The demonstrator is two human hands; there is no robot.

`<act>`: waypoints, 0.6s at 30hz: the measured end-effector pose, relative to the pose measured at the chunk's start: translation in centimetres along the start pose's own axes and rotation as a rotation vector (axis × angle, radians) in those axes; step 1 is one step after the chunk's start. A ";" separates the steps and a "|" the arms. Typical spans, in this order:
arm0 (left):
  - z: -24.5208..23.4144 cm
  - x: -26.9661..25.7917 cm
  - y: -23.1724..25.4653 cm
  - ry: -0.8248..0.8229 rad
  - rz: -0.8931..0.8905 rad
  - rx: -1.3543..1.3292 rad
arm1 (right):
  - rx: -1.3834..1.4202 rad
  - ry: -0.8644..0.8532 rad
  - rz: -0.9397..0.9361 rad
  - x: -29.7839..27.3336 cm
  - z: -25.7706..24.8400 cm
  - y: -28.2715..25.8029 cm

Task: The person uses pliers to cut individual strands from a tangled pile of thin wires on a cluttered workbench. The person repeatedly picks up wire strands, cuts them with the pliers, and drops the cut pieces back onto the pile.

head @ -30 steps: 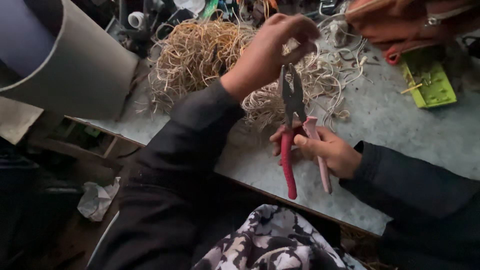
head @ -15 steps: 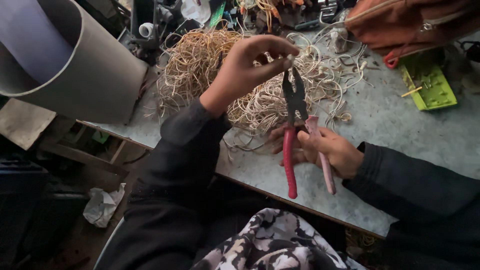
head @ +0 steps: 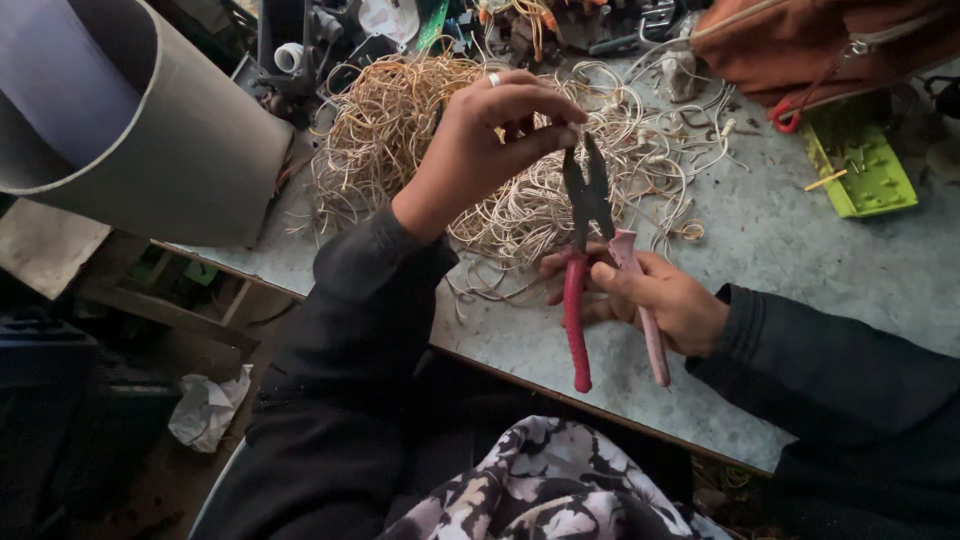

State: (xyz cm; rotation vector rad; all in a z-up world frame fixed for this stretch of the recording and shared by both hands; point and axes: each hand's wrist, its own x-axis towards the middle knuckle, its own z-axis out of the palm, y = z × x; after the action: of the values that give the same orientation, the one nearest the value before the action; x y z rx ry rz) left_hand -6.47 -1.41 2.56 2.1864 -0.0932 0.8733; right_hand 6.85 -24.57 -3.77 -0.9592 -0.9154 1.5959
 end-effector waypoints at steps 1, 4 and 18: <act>0.1 -0.1 0.0 -0.002 0.021 0.010 | -0.002 0.003 0.003 0.0 0.0 0.0; 0.0 -0.1 -0.2 -0.033 0.111 0.081 | 0.000 0.011 0.017 0.1 0.0 -0.1; -0.7 -0.2 0.6 -0.099 0.222 0.300 | -0.002 0.086 0.125 0.0 0.1 0.2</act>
State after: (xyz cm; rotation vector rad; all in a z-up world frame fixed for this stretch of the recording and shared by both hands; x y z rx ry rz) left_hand -7.21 -1.40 3.17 2.5360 -0.2726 0.9505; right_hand 6.71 -24.58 -3.93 -1.0965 -0.8108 1.6448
